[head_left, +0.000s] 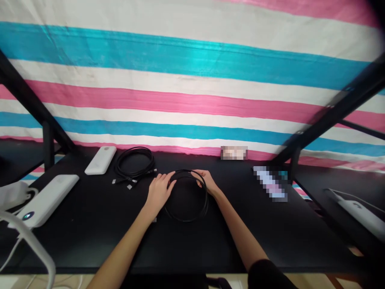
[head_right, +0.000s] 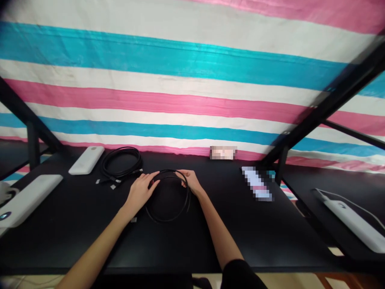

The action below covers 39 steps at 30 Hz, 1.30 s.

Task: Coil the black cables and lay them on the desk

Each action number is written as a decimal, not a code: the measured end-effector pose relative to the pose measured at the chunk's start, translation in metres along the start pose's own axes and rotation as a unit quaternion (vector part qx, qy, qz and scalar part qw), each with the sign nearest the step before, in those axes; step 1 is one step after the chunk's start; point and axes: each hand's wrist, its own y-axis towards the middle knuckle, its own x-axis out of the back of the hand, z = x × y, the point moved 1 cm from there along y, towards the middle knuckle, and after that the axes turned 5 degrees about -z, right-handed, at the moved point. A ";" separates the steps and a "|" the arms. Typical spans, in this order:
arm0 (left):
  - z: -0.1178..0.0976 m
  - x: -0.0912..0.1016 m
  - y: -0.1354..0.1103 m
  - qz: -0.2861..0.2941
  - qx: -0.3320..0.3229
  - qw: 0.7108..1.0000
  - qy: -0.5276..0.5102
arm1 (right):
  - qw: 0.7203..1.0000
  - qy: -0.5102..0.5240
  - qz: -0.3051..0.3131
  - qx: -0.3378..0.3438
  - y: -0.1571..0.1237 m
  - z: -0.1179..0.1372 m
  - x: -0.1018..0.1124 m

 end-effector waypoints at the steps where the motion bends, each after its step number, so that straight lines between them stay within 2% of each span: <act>1: -0.002 -0.001 -0.001 0.006 0.008 1.000 -0.007 | 1.000 -0.008 0.004 0.003 -0.001 0.001 0.000; 5: -0.006 -0.002 -0.003 0.012 0.043 0.998 -0.040 | 1.000 -0.017 0.014 0.014 -0.002 0.002 -0.002; 9: 0.000 -0.001 -0.002 0.008 0.033 0.998 -0.049 | 1.000 -0.019 0.008 0.015 -0.003 0.000 -0.003; 15: 0.002 -0.004 -0.003 -0.029 0.023 0.999 -0.033 | 0.999 -0.037 0.011 0.034 -0.004 -0.003 -0.004; 24: 0.001 0.003 0.000 -0.027 0.061 0.998 0.008 | 0.983 -0.163 0.025 0.076 -0.010 -0.001 -0.009; 26: 0.001 0.006 0.001 -0.050 0.075 0.996 0.000 | 0.984 -0.166 0.018 0.069 -0.010 0.000 -0.010; 30: 0.006 0.010 0.002 -0.131 0.098 0.985 -0.054 | 0.984 -0.167 0.000 0.059 -0.011 0.003 -0.011; 32: 0.009 0.010 0.003 -0.149 0.111 0.981 -0.061 | 0.983 -0.174 -0.008 0.065 -0.012 0.005 -0.012; 34: 0.011 0.009 0.003 -0.135 0.120 0.982 -0.053 | 0.980 -0.185 -0.016 0.070 -0.015 0.007 -0.013; 39: 0.007 0.004 -0.001 -0.004 0.126 0.986 -0.105 | 0.981 -0.178 -0.025 0.068 -0.020 0.008 -0.015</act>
